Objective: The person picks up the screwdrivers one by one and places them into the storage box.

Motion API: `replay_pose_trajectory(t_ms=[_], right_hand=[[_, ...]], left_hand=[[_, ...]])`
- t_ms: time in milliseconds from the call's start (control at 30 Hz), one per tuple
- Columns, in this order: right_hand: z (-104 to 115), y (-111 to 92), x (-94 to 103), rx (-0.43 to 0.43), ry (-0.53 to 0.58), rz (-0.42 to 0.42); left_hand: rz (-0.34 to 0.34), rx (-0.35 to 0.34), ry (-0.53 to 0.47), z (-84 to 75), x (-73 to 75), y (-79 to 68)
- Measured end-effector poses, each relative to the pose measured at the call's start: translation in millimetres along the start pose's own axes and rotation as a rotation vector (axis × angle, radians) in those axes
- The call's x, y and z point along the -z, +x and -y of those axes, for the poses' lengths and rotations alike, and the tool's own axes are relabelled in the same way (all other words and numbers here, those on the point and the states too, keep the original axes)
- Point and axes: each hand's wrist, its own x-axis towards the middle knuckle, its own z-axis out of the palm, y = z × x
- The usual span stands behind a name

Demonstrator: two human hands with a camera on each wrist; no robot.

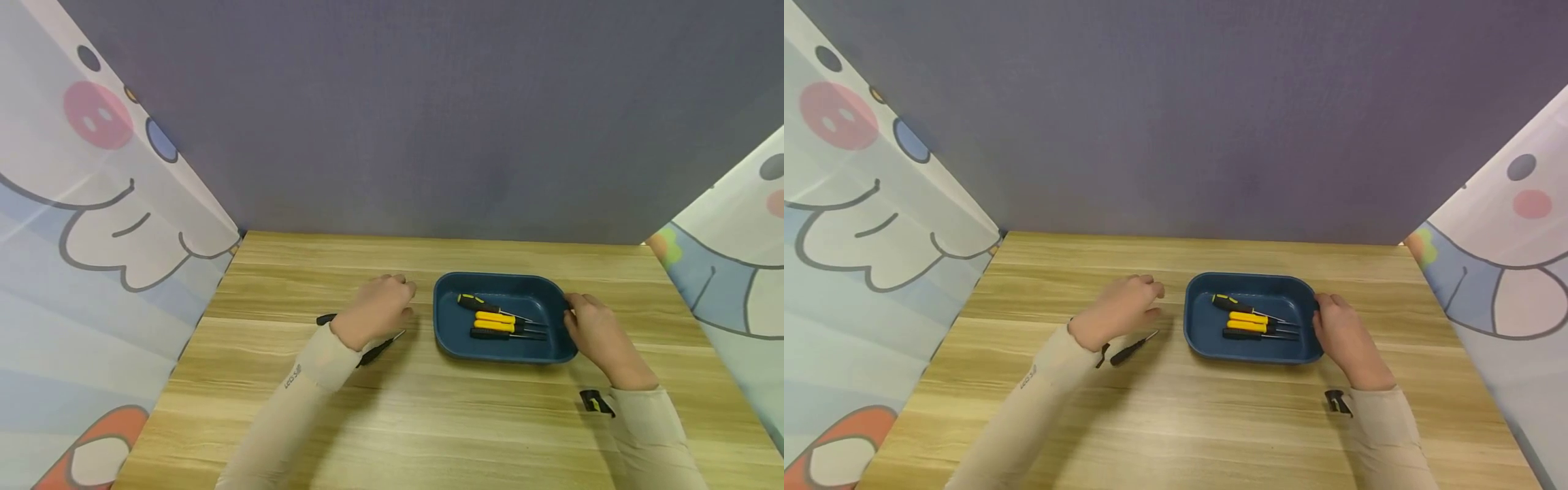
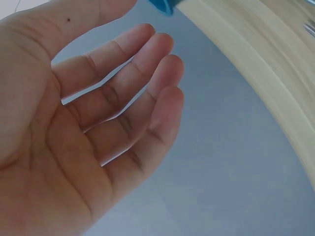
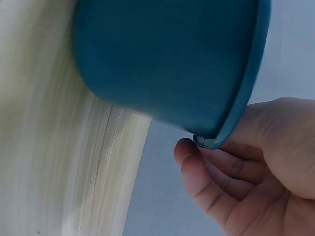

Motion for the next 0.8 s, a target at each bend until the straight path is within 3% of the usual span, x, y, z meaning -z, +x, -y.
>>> replay_pose_trajectory(t_ms=[333,533,800], right_hand=[[1.3,0.6,1.5,-0.001,0.004,0.008],[0.9,-0.8,0.7,-0.003,-0.001,0.013],[0.4,-1.5,0.1,-0.003,0.002,0.008]], left_hand=[[-0.053,0.08,-0.011,25.0,-9.6,-37.9],[-0.103,0.087,-0.036,39.6,-22.8,-49.4],[-0.104,0.136,-0.055,52.9,-41.9,-58.8]])
